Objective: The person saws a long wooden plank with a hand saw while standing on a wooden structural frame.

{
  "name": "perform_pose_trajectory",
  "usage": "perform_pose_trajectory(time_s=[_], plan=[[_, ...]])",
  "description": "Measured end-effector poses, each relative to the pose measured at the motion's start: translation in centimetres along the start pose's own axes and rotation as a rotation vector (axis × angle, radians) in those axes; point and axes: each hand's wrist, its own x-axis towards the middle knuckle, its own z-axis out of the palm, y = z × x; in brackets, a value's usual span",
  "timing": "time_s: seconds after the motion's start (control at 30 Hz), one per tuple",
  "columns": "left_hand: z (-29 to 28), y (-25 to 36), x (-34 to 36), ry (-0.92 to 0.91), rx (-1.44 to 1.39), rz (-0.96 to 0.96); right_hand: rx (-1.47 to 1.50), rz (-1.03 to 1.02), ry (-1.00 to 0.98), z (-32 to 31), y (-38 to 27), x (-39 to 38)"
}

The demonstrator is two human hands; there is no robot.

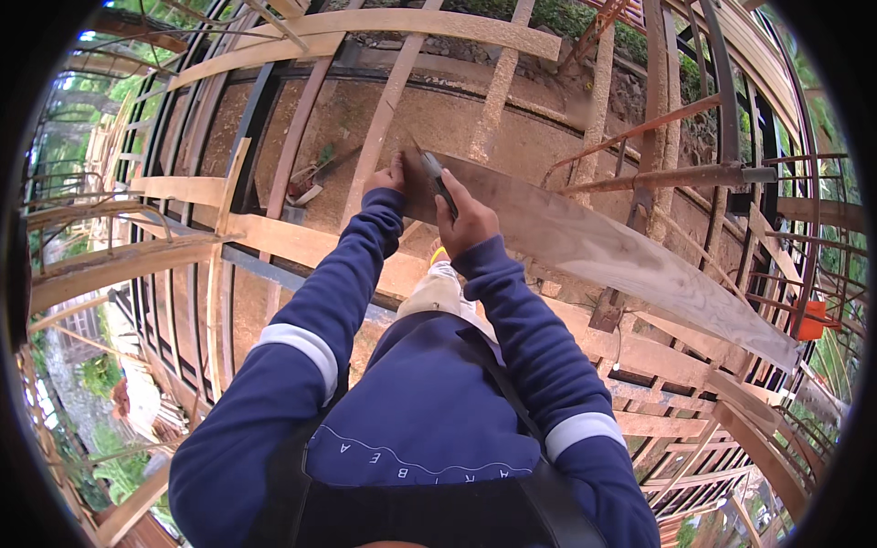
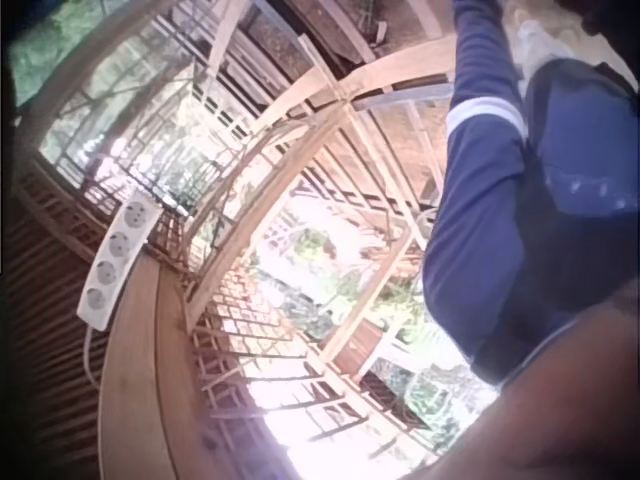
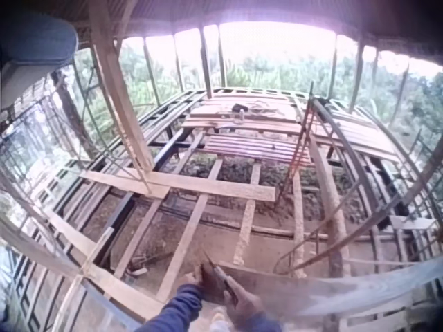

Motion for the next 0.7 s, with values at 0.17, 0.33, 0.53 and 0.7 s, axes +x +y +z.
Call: perform_pose_trajectory(time_s=[0.17,0.33,0.53,0.7], plan=[[-0.5,0.4,-1.3,0.004,-0.050,-0.012,0.026,-0.018,-0.034,-7.6,-1.7,-9.3],[-0.6,2.2,-1.5,0.007,-0.085,-0.011,0.032,0.128,-0.048,-3.4,-0.8,-2.8],[-1.3,-0.7,-0.2,-0.001,-0.065,-0.007,0.026,0.077,-0.060,-2.5,-1.7,-4.0],[-1.5,1.7,-1.6,-0.006,-0.075,-0.014,0.053,0.074,-0.066,-8.7,-3.4,-10.0]])
